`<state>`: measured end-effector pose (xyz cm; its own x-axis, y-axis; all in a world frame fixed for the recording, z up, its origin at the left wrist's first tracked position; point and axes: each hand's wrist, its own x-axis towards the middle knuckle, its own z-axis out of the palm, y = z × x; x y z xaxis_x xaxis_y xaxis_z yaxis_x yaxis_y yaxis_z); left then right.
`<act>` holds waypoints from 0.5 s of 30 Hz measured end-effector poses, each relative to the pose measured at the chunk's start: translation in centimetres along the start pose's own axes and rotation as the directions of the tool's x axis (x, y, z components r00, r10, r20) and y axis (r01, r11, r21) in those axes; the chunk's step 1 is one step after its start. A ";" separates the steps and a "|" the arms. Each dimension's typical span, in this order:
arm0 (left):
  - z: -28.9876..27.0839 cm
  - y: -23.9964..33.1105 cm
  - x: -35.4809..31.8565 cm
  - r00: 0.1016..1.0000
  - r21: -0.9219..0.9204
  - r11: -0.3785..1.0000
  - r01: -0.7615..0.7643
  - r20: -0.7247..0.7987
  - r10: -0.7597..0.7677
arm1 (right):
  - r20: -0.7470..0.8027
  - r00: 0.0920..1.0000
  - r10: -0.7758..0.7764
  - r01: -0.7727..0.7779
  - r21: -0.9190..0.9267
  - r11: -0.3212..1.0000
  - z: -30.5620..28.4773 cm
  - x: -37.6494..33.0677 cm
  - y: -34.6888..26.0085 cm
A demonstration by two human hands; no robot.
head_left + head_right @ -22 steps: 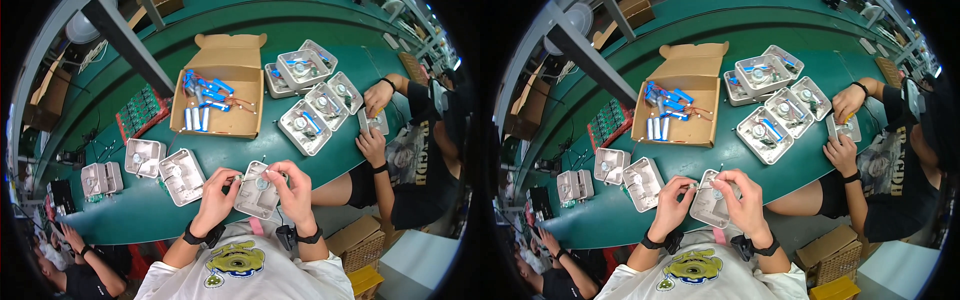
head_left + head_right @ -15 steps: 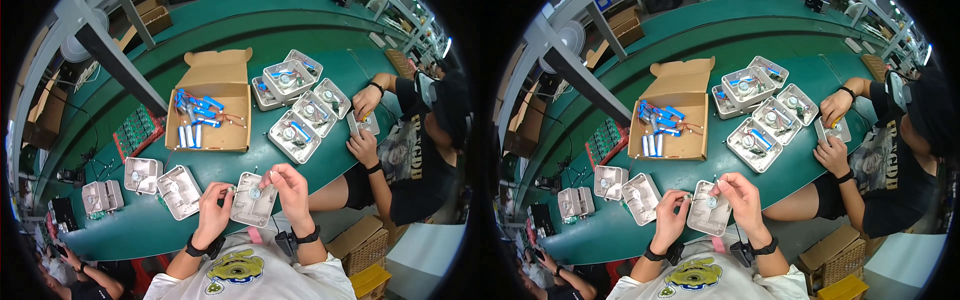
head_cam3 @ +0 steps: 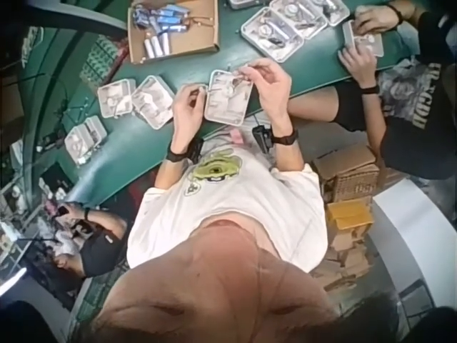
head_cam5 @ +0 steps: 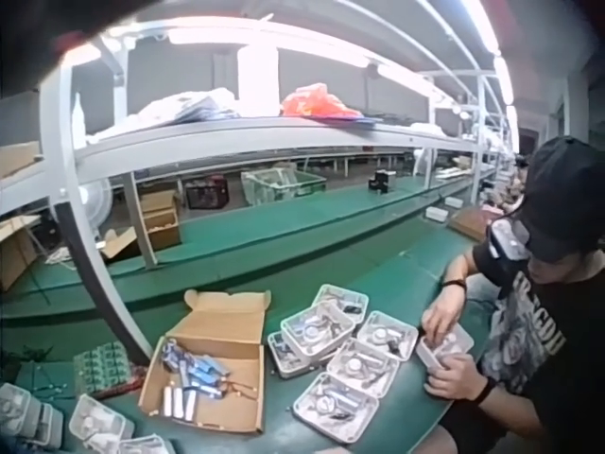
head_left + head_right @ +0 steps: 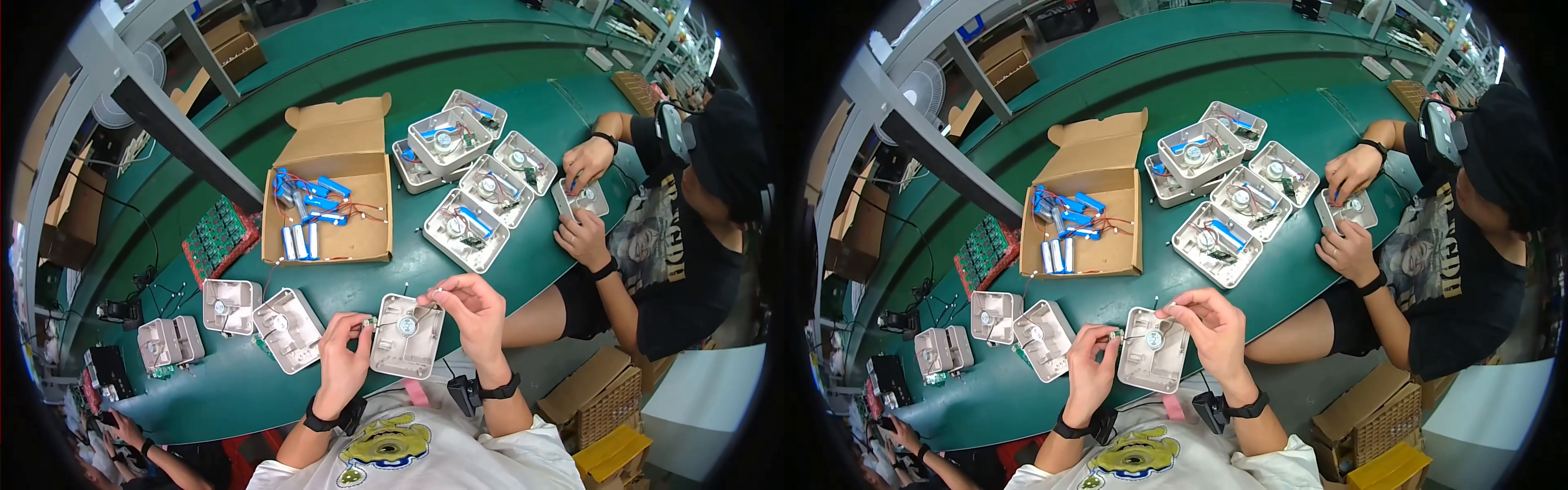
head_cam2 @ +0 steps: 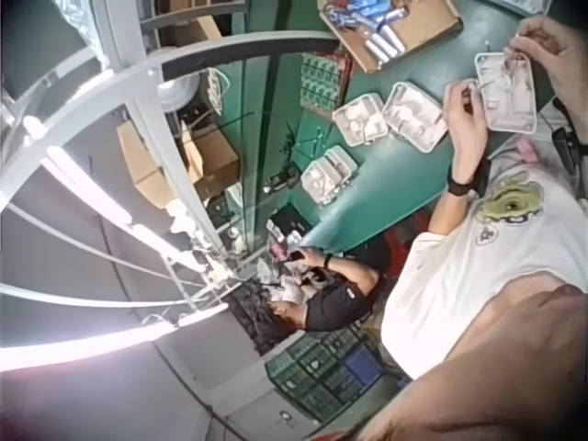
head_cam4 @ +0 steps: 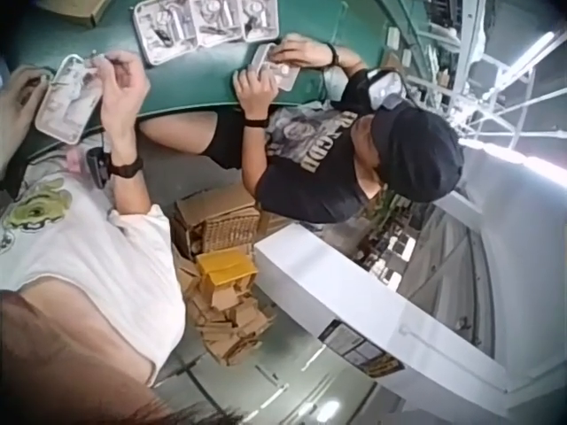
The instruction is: The person assembles electronic devices by connecting a circuit board to a speaker wire, inserting a battery into the plastic housing, and pressing the board into place. This process is repeated for several units before setting the completed assemblies aside on the workbench.
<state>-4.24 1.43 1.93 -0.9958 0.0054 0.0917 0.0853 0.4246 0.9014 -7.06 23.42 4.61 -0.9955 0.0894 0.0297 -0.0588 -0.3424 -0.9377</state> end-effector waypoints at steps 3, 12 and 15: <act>0.0 0.2 0.2 1.000 0.009 1.000 -0.003 -0.009 0.003 | -0.028 0.999 -0.019 0.019 -0.010 1.000 -0.1 0.0 0.0; 0.5 0.0 -0.4 0.999 0.033 0.999 -0.011 -0.039 0.012 | 0.002 0.999 0.054 -0.054 -0.054 0.997 0.4 -0.2 -0.9; 0.6 -0.1 0.3 0.998 0.013 0.999 -0.051 -0.048 0.051 | 0.015 0.999 0.051 -0.049 -0.131 0.990 1.0 -0.2 -1.3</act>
<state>-4.60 1.91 1.60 -0.9873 -0.0161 0.1580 0.1354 0.4351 0.8902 -6.85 22.90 6.14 -0.9983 0.0575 -0.0133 0.0002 -0.2213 -0.9752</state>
